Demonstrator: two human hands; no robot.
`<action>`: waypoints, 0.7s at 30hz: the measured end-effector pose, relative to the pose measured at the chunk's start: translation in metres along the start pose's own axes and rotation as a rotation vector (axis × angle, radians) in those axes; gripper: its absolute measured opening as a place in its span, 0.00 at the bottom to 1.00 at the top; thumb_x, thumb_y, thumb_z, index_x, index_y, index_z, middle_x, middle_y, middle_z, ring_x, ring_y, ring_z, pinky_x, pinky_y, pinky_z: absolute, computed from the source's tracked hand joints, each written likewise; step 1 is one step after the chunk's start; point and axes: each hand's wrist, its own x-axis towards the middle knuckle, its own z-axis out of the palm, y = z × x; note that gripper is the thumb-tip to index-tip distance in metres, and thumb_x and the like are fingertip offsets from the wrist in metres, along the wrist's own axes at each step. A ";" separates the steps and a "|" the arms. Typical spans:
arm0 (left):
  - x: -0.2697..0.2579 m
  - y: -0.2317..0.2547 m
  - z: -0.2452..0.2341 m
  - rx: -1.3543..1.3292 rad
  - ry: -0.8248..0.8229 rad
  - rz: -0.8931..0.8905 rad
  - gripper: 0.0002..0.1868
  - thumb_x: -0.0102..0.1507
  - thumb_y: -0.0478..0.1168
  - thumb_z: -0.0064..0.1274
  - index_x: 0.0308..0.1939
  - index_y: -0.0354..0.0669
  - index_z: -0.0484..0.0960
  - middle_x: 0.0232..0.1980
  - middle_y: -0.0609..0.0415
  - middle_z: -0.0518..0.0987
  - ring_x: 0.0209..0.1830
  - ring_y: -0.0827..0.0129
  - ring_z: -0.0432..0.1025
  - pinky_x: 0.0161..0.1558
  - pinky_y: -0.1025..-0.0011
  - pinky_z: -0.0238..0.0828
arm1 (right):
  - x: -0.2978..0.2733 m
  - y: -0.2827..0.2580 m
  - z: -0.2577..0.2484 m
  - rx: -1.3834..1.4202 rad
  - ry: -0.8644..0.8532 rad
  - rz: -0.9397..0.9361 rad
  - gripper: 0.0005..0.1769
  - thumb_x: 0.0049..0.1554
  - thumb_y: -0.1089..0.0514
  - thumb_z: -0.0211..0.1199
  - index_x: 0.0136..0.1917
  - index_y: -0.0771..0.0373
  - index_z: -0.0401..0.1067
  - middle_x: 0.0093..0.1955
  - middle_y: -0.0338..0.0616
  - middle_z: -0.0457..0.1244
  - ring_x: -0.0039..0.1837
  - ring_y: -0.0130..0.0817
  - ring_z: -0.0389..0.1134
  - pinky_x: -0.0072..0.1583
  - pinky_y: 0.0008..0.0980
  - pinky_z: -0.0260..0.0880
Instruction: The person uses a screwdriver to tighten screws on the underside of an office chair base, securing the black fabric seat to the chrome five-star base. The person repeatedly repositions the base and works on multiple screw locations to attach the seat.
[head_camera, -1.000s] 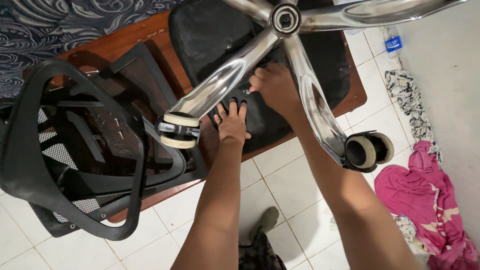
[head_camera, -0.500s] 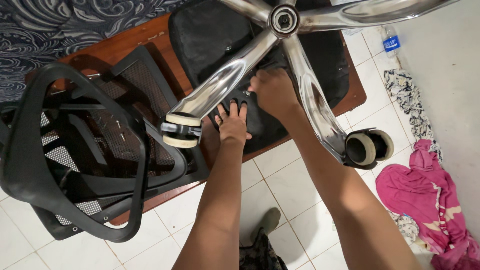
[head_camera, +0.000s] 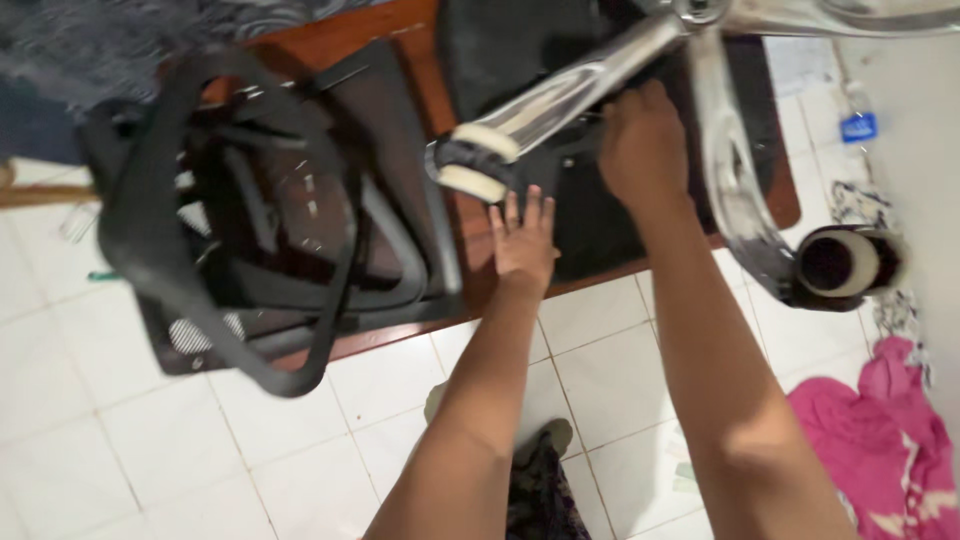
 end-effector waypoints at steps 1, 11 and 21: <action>-0.006 0.000 0.002 -0.018 0.031 0.004 0.46 0.60 0.53 0.61 0.77 0.54 0.54 0.83 0.55 0.46 0.82 0.49 0.38 0.76 0.41 0.30 | -0.001 -0.003 -0.002 0.025 -0.009 0.009 0.09 0.67 0.60 0.60 0.48 0.69 0.69 0.51 0.65 0.61 0.52 0.64 0.64 0.54 0.57 0.65; -0.146 -0.077 -0.088 -0.486 0.555 0.006 0.17 0.62 0.43 0.59 0.52 0.41 0.80 0.49 0.45 0.81 0.48 0.47 0.77 0.49 0.56 0.74 | -0.083 -0.107 -0.043 0.155 -0.150 -0.065 0.13 0.57 0.56 0.68 0.39 0.65 0.68 0.44 0.57 0.60 0.46 0.59 0.65 0.47 0.51 0.68; -0.132 -0.271 -0.133 -0.484 0.386 -0.446 0.12 0.64 0.37 0.54 0.51 0.42 0.82 0.55 0.39 0.78 0.54 0.43 0.74 0.54 0.52 0.72 | -0.064 -0.196 -0.060 0.400 -0.195 0.029 0.12 0.57 0.57 0.68 0.39 0.67 0.71 0.39 0.50 0.60 0.37 0.47 0.64 0.39 0.42 0.64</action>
